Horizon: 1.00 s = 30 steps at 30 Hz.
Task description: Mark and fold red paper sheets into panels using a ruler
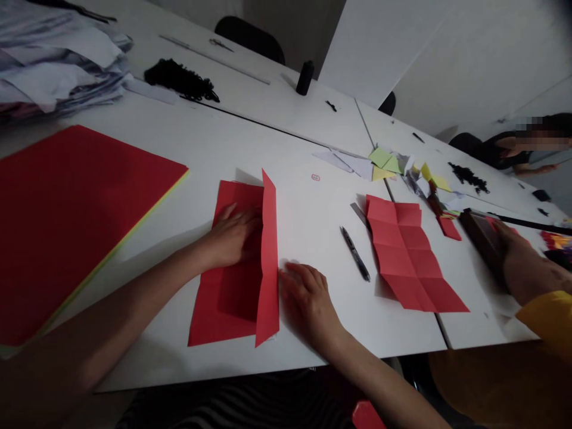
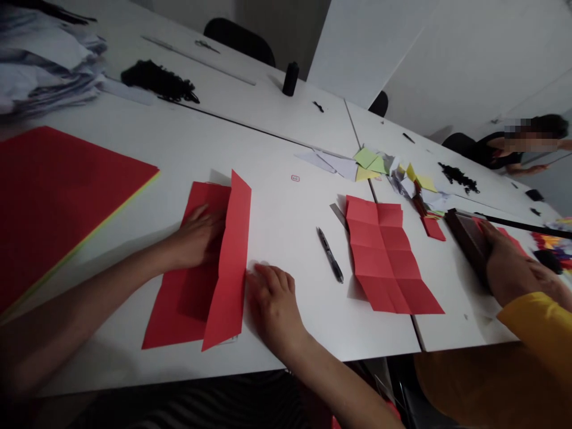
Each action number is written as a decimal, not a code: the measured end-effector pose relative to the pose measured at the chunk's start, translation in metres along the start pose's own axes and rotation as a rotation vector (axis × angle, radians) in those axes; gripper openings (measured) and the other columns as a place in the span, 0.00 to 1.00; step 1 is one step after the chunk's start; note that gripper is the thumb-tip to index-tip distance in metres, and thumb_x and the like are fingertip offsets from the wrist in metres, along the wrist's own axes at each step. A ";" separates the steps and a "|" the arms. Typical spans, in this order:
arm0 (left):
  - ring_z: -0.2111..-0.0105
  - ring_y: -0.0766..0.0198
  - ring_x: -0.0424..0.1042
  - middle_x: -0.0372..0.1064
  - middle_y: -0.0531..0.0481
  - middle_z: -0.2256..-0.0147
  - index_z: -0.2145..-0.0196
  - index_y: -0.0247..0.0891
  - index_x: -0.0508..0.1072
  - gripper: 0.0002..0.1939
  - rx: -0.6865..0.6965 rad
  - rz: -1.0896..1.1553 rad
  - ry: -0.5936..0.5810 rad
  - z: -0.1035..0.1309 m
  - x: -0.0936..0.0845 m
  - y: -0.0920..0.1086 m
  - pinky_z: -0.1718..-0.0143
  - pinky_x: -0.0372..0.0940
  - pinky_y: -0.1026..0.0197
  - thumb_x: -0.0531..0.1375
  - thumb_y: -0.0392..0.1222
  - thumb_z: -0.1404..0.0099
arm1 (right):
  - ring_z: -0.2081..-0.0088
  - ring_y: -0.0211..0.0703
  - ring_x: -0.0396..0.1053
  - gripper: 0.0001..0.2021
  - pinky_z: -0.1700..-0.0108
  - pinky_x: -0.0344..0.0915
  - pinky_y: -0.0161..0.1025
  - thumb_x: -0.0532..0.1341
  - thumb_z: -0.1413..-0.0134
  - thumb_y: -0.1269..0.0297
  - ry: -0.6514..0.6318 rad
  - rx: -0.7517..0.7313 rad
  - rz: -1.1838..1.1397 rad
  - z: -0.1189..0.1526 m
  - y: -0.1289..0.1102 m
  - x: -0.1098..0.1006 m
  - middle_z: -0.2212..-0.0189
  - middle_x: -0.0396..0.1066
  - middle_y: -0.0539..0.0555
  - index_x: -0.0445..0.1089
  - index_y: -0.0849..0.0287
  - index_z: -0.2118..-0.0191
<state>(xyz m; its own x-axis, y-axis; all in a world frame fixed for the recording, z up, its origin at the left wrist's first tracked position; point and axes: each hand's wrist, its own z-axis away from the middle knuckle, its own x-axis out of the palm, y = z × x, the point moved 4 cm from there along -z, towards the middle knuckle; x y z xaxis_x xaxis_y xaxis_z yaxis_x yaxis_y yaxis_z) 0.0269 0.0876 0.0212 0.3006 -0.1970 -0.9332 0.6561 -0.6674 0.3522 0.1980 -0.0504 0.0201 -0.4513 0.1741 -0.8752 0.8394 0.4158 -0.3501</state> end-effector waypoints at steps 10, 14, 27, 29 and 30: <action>0.47 0.50 0.63 0.67 0.45 0.50 0.47 0.44 0.69 0.19 -0.012 0.082 -0.052 0.000 -0.003 -0.004 0.36 0.40 0.40 0.55 0.42 0.37 | 0.49 0.55 0.67 0.21 0.50 0.65 0.55 0.53 0.39 0.74 -0.028 0.002 0.060 -0.010 -0.003 0.005 0.48 0.69 0.60 0.65 0.52 0.43; 0.45 0.50 0.61 0.63 0.40 0.46 0.49 0.38 0.70 0.18 -0.007 0.045 0.005 0.002 -0.005 -0.005 0.39 0.51 0.47 0.53 0.40 0.36 | 0.50 0.54 0.67 0.19 0.51 0.65 0.52 0.52 0.40 0.75 -0.007 -0.025 0.059 -0.011 -0.006 0.004 0.48 0.70 0.59 0.66 0.56 0.45; 0.38 0.49 0.55 0.64 0.43 0.43 0.38 0.48 0.60 0.27 -0.038 -0.098 -0.002 0.005 -0.001 -0.011 0.35 0.37 0.37 0.51 0.38 0.34 | 0.56 0.49 0.66 0.17 0.56 0.62 0.46 0.54 0.42 0.76 -0.053 0.025 0.138 -0.059 0.019 0.019 0.56 0.71 0.58 0.71 0.57 0.51; 0.39 0.50 0.57 0.64 0.43 0.44 0.38 0.46 0.60 0.29 -0.039 -0.107 0.003 0.006 -0.001 -0.012 0.35 0.37 0.38 0.52 0.35 0.36 | 0.57 0.49 0.66 0.17 0.57 0.61 0.46 0.53 0.42 0.76 -0.051 0.038 0.142 -0.070 0.024 0.023 0.57 0.71 0.57 0.72 0.57 0.51; 0.39 0.50 0.57 0.64 0.43 0.44 0.38 0.45 0.59 0.29 -0.043 -0.109 0.004 0.006 -0.002 -0.012 0.35 0.36 0.39 0.52 0.34 0.37 | 0.57 0.49 0.65 0.17 0.57 0.61 0.46 0.53 0.41 0.76 -0.050 0.047 0.143 -0.074 0.026 0.024 0.57 0.71 0.57 0.72 0.57 0.51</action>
<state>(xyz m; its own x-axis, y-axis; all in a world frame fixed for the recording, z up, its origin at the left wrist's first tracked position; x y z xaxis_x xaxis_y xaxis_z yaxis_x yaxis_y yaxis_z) 0.0144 0.0915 0.0180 0.2284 -0.1224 -0.9658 0.7144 -0.6529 0.2517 0.1862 0.0308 0.0146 -0.3118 0.1835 -0.9323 0.9077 0.3474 -0.2352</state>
